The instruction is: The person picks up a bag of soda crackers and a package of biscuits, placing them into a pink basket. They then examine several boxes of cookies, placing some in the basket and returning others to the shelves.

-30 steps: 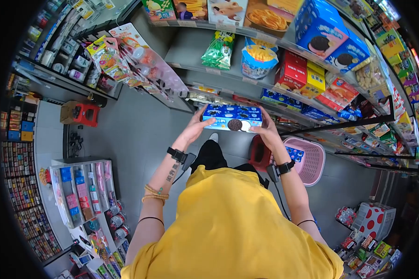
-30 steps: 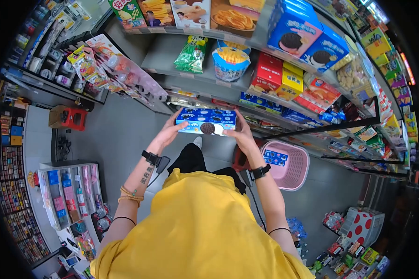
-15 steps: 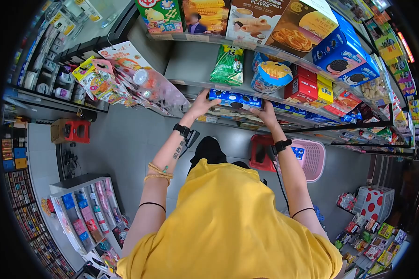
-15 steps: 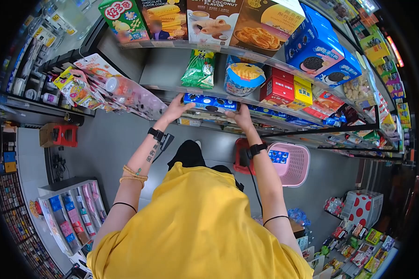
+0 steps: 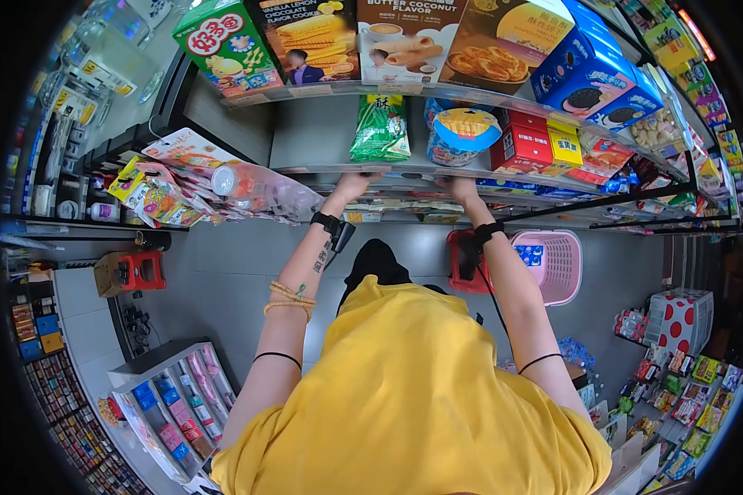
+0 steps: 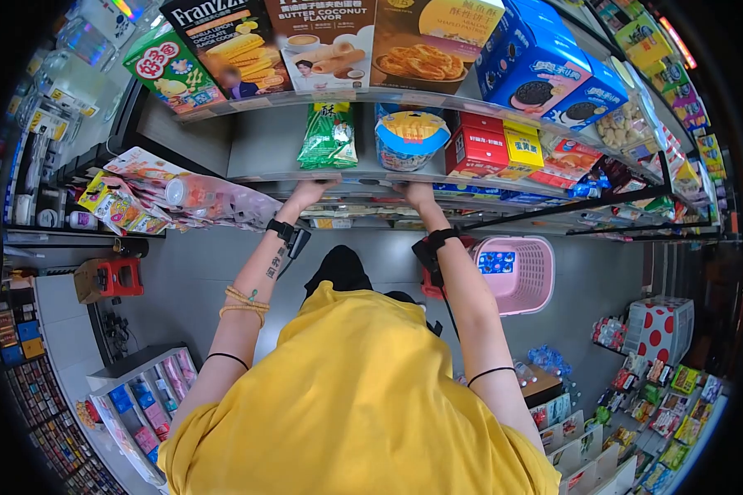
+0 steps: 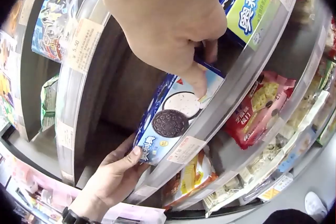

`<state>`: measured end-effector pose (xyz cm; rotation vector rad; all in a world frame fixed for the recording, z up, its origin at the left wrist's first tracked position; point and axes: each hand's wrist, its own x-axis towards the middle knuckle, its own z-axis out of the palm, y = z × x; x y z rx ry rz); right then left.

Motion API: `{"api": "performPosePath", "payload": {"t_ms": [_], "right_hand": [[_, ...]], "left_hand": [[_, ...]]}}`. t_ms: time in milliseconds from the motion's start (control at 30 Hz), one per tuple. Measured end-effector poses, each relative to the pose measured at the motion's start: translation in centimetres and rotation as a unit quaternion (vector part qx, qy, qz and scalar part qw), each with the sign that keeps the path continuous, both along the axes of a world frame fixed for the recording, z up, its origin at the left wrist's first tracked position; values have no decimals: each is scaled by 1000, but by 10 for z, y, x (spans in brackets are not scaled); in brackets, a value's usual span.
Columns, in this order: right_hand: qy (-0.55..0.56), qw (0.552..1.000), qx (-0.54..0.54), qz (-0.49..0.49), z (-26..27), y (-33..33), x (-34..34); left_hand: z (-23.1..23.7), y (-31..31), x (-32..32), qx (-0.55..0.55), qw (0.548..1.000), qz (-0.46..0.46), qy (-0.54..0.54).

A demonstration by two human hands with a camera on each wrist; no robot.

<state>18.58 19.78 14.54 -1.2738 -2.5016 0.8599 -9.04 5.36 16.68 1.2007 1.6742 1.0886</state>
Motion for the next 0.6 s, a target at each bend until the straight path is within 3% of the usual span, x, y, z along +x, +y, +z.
{"api": "performPosePath", "payload": {"t_ms": [100, 200, 300, 400, 433, 533, 567, 600], "right_hand": [[2, 998, 57, 30, -8, -3, -1], [-16, 990, 128, 51, -24, -4, -1], [-35, 998, 58, 8, -34, 0, -5], [-15, 998, 57, 25, -30, 1, -8], [-22, 998, 40, 31, -27, 1, -9], [-7, 996, 85, 42, -3, -13, -10], [37, 998, 18, 42, 14, -20, -5], [85, 994, 56, 39, 41, -35, 1]], "left_hand": [[-10, -1, -3, 22, 999, -4, 30], [-21, -2, 0, 18, 1000, 0, -12], [-27, -1, 7, 34, 999, 22, 15], [-22, -4, 18, 21, 997, 69, 40], [-15, -6, 17, -22, 998, 46, 36], [5, -29, 37, 39, 958, 160, 234], [3, -40, 50, 103, 924, 230, 287], [8, -56, 61, 117, 916, 243, 298]]}}
